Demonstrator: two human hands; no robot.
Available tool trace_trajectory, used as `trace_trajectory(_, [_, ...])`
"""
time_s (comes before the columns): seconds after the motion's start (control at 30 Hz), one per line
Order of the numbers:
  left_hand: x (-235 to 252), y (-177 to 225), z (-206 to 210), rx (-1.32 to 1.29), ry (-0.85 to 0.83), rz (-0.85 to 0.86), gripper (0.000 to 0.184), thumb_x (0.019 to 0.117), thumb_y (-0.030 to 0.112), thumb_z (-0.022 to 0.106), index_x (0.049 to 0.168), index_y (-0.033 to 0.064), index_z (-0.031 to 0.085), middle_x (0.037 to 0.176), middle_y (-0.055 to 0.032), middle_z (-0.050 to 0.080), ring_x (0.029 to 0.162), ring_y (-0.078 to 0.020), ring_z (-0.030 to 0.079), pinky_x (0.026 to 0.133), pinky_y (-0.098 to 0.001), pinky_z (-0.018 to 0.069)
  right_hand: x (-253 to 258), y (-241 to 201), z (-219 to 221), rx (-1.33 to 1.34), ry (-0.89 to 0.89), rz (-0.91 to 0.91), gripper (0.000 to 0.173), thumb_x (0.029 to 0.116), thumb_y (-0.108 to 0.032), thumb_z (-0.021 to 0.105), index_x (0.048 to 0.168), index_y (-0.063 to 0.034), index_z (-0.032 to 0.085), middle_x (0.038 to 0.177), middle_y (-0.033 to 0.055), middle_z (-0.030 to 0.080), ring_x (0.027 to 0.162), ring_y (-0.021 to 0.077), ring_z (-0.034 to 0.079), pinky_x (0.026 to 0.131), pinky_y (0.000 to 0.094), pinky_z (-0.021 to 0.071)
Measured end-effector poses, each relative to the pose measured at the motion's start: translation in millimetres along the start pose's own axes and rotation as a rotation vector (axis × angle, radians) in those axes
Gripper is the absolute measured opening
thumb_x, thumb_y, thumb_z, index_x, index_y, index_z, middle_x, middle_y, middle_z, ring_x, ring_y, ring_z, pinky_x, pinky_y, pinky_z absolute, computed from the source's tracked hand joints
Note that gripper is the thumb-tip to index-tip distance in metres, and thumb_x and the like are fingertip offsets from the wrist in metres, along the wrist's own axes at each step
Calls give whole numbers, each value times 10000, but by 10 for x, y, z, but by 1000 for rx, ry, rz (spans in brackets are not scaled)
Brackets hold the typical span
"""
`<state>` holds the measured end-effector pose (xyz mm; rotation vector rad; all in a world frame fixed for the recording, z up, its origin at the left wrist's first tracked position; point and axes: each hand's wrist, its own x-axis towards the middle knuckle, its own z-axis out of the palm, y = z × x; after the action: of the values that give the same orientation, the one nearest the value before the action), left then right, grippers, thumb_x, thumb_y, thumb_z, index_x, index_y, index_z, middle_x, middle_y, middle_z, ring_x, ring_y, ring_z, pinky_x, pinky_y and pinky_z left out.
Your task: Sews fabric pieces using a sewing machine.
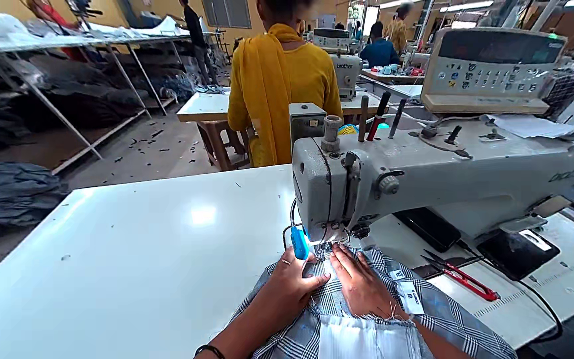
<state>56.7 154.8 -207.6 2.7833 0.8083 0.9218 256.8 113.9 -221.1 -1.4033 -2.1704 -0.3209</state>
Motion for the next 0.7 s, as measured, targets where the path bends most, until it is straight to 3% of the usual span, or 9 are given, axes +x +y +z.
trace_trajectory(0.1, [-6,26,-87,-83,-27,171,415,814,-86,598,1093,146,799,1176,-191,706,1055,-399,687,867,-552,544,-28,-54,-241,106,-183,47,422,922,54,538,1330,35,642,1430,241,585,1329,410,571,1070,634,431])
trace_trajectory(0.13, [-19,37,-108,-97,-42,233,392,829,-93,594,1084,125,795,1195,-175,717,1073,-370,701,889,-533,556,-92,-69,-277,112,-157,20,387,944,30,533,1311,29,659,1418,267,583,1316,431,575,1065,644,434])
trace_trajectory(0.2, [-46,87,-131,-101,-76,360,282,912,-53,567,1058,86,764,1196,-127,732,1137,-295,699,974,-443,555,-269,-72,-242,39,81,-123,250,931,-21,581,1115,-1,748,1249,246,693,1169,392,684,964,560,544])
trace_trajectory(0.27, [-84,233,-165,-140,-117,405,217,905,-61,575,994,36,747,1148,-134,745,1136,-288,705,994,-399,556,-434,-136,-414,27,93,-228,200,957,-21,566,1046,16,741,1187,190,731,1153,336,701,972,466,560])
trace_trajectory(0.37, [-78,650,-345,-161,-316,180,211,843,-127,595,970,-43,741,1136,-206,732,1137,-386,697,910,-499,584,-618,-221,-746,132,-74,-323,172,955,36,555,988,60,722,1106,169,747,1107,314,719,943,393,581])
trace_trajectory(0.47, [111,1119,-515,-138,-640,-207,259,955,-112,474,1139,-140,654,1296,-300,628,1312,-451,561,1062,-536,471,-721,-245,-826,154,-105,-322,141,900,70,584,935,57,720,1053,164,750,1037,310,734,854,367,601])
trace_trajectory(0.53, [161,1297,-460,-119,-658,-369,289,983,-108,435,1205,-167,610,1376,-327,568,1372,-466,499,1119,-543,414,-724,-332,-824,280,-91,-103,110,892,92,569,905,87,678,982,207,732,989,333,737,854,393,601])
trace_trajectory(0.6, [45,1355,-261,-70,-412,-385,246,945,-116,491,1118,-160,661,1289,-324,632,1289,-473,581,1056,-571,472,-572,-465,-929,491,-123,265,142,856,129,519,978,161,584,1035,296,672,997,390,706,845,440,579])
trace_trajectory(0.7, [-130,1334,2,32,-64,-286,173,850,-139,598,983,-124,707,1108,-288,712,1120,-449,693,915,-568,566,-394,-525,-865,766,-41,648,345,881,72,460,1212,167,428,1236,297,564,1189,309,611,990,366,510])
